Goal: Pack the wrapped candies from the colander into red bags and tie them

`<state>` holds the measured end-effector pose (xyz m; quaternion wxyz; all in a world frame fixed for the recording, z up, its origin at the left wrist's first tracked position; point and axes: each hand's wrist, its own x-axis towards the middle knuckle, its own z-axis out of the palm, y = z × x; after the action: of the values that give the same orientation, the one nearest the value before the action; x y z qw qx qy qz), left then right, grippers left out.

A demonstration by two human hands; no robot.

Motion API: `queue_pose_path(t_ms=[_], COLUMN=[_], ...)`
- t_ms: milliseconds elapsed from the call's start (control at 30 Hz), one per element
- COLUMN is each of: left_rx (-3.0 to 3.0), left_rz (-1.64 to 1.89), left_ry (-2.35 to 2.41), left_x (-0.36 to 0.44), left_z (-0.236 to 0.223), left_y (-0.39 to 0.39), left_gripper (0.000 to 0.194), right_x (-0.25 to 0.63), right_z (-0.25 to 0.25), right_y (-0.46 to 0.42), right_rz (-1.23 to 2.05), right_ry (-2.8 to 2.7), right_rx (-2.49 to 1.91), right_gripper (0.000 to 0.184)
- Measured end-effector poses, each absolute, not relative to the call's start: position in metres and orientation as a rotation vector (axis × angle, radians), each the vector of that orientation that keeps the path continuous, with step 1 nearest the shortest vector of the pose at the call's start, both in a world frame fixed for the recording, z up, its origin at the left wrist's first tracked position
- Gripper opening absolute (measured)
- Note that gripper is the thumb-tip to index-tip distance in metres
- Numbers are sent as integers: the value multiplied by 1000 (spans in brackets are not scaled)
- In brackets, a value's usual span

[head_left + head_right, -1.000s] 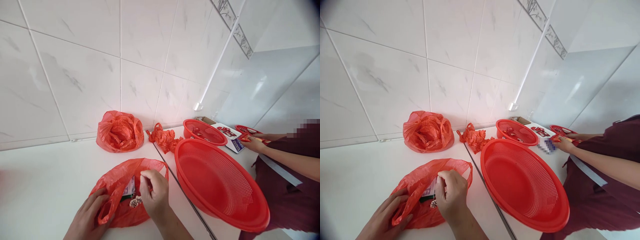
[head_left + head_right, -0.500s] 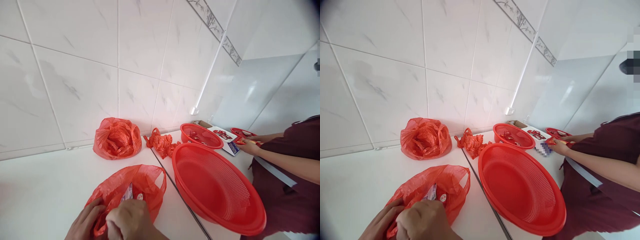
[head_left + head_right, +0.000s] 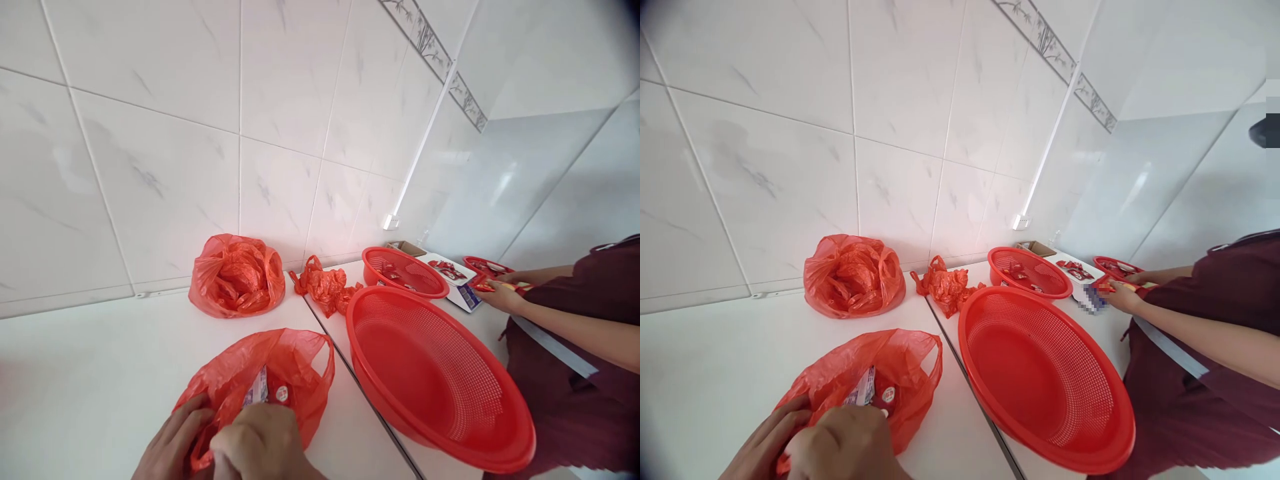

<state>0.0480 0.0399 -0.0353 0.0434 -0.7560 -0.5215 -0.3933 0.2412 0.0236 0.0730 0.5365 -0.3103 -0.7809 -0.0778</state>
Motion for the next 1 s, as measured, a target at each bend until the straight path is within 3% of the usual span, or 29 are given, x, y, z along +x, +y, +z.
queue_pose_path(t_ms=[233,400,500,633,733,867,1000], left_rx=[-2317,-2360,-2360,-2323,-2306,-2267,-2178], left_rz=[-1150,-1127,-1190,-1387,-1581,-1792,-1849], left_ry=[-1535,-1702,-1793,-1999,-2240,-2419,-2335], left_x=[51,61,61,59,62,69,70], left_z=[-27,-18,-17,-10,6,32,51], left_y=[40,33,32,30,23,14,11], left_gripper=[31,29,29,33,36,39,33], right_x=[267,283,290,304,316,324,326], right_z=[82,125,135,109,77,53,54], right_y=[54,36,38,44,40,34,42], right_rz=[9,-79,-133,-202,-182,102,411], right_ry=[-1781,-1509,-1631,-1701,-1640,-1581,-1448], right_rx=[-830,-712,-747,-1134,-1335,-1536,-1563], right_gripper=[16,47,38,30,47,71,78])
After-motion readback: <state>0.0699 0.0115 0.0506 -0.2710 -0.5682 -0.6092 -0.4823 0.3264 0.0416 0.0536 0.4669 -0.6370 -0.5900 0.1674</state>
